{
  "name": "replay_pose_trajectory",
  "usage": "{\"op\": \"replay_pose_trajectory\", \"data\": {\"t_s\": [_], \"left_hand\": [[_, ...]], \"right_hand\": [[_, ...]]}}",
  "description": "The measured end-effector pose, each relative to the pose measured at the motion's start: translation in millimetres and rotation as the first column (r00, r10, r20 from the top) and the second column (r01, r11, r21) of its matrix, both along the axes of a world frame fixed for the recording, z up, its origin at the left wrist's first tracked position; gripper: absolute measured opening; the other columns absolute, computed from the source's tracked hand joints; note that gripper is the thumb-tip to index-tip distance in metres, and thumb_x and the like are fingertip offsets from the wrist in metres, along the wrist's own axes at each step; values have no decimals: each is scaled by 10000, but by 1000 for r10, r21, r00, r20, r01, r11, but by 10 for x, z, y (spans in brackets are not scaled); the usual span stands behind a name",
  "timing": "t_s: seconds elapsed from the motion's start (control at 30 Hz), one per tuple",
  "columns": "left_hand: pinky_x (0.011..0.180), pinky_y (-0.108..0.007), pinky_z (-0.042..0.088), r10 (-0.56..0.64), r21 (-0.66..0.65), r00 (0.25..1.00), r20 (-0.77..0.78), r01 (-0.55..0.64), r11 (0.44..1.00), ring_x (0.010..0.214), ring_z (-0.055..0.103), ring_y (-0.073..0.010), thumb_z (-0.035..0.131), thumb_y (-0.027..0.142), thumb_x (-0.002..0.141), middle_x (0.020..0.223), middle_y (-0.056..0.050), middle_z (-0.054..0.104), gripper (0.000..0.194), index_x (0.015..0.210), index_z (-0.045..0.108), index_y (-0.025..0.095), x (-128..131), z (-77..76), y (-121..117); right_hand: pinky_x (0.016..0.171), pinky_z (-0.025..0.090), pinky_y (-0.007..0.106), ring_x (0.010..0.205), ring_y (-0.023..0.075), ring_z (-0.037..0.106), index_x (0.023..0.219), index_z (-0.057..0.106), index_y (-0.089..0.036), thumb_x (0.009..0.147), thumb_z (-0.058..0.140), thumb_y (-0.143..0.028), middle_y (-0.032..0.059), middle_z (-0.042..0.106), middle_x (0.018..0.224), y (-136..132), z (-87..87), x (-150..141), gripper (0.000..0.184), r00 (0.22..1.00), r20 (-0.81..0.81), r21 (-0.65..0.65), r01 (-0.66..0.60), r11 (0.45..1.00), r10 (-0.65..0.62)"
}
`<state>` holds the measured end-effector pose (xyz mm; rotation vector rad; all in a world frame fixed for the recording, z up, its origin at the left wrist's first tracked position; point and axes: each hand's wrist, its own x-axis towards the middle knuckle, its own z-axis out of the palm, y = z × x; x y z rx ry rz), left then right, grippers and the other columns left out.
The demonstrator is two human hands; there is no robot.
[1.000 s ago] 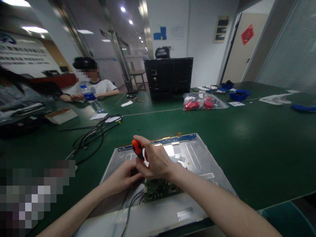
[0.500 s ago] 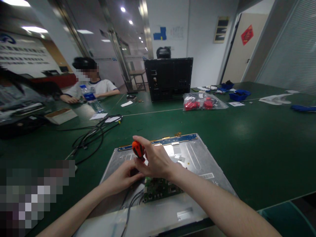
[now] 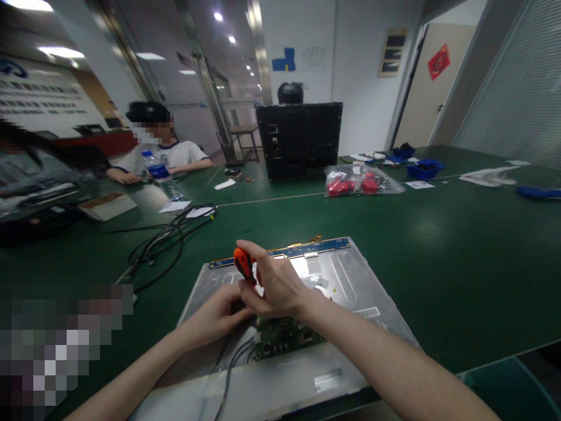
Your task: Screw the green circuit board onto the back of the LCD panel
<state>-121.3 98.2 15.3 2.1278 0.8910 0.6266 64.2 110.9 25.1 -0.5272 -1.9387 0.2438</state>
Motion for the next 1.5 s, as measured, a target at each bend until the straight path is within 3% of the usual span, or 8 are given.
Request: {"op": "replay_pose_trajectory", "data": {"t_s": [0.17, 0.73, 1.5], "left_hand": [[788, -305, 487, 7, -8, 1000, -16, -7, 1000, 819, 615, -191, 582, 62, 807, 859, -10, 692, 172, 862, 689, 185, 14, 19, -13], [719, -287, 458, 46, 33, 998, -47, -44, 998, 774, 606, -189, 602, 91, 801, 826, -20, 688, 112, 837, 680, 163, 12, 20, -14], [745, -307, 490, 31, 15, 998, -59, -30, 999, 796, 605, -195, 575, 129, 830, 844, -26, 698, 119, 844, 683, 177, 17, 32, -23]], "right_hand": [[476, 366, 229, 507, 121, 480, 1477, 236, -197, 865, 487, -178, -62, 500, 678, -1, -4, -2, 662, 1000, 2, -11, -6, 1000, 6], [445, 350, 218, 479, 105, 445, 1467, 248, -183, 908, 504, -209, -58, 520, 689, 14, -15, -23, 615, 999, -1, 35, 47, 998, -47], [444, 367, 219, 499, 102, 463, 1479, 205, -195, 890, 484, -166, -41, 541, 750, 8, 3, -3, 652, 1000, 26, -2, -9, 1000, 9]]}}
